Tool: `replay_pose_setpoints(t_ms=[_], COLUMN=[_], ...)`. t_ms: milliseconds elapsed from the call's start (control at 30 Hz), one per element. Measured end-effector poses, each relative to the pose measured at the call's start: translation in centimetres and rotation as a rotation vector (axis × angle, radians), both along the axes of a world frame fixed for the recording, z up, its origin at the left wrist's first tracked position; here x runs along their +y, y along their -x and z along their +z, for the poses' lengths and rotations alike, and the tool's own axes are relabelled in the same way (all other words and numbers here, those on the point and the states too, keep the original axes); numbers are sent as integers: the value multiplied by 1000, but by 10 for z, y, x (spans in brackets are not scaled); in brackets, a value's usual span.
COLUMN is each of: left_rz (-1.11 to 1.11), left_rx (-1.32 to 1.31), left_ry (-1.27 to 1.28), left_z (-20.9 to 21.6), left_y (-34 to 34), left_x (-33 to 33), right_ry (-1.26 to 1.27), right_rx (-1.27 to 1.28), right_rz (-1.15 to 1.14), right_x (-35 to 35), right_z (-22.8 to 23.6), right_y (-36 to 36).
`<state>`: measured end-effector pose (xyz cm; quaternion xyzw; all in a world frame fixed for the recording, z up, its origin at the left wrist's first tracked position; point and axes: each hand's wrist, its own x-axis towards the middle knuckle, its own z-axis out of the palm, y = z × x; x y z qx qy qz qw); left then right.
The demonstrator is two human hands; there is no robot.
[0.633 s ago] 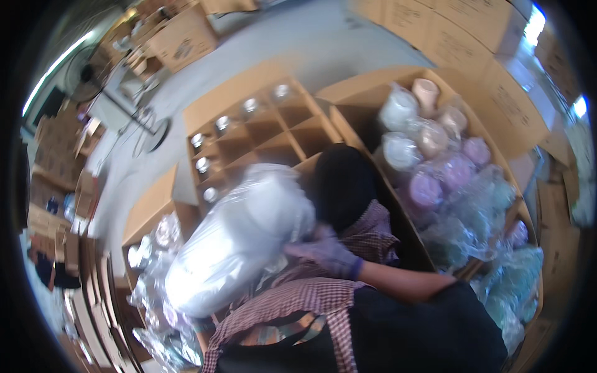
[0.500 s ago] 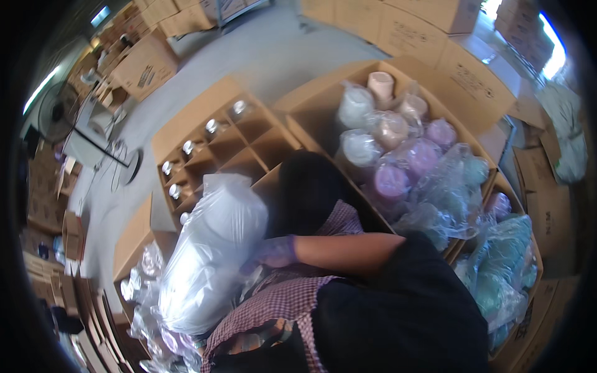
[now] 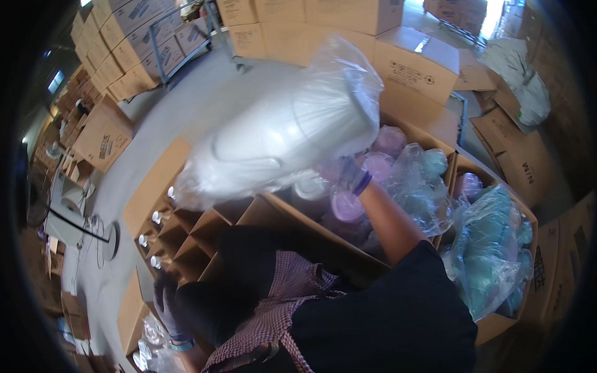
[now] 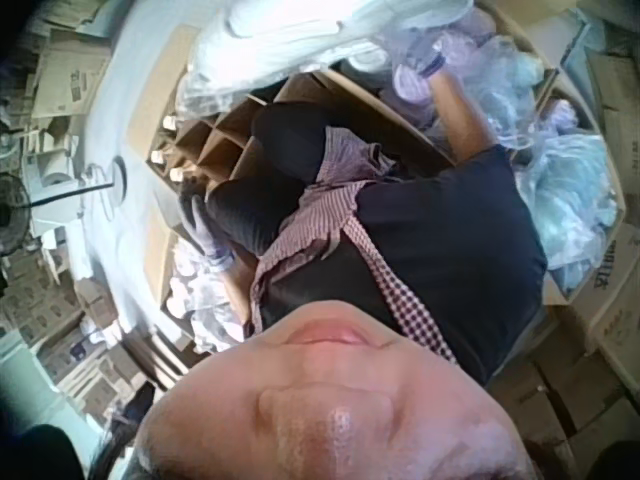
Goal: The person removes plastic wrapping from thermal jugs, places a shiny metal insert inside the jugs, and fits the lids onto the jug bodies. They repeat this process for multiple jugs retrieved from cardboard boxes on the floor.
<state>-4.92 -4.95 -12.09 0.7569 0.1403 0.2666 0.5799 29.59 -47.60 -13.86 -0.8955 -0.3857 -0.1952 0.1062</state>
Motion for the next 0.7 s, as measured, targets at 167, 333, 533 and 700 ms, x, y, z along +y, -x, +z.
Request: replay_pose_setpoints(t_ms=[167,333,533,700], left_rz=[-68,32,50,130], left_rx=[139,214,285,427], left_ry=[57,177,31,-34], left_z=[-23,-29,14,2], left_y=[7,18,24,56], left_x=[-4,4,-18,-3], right_ry=[50,398,707,-98], right_rx=[380,751,897,879], right_rz=[-55,-201,-108,125], right_x=[-15,79,140,64], right_z=[-29,-110,-175,-79], right_y=[-126,-171,-180,-166])
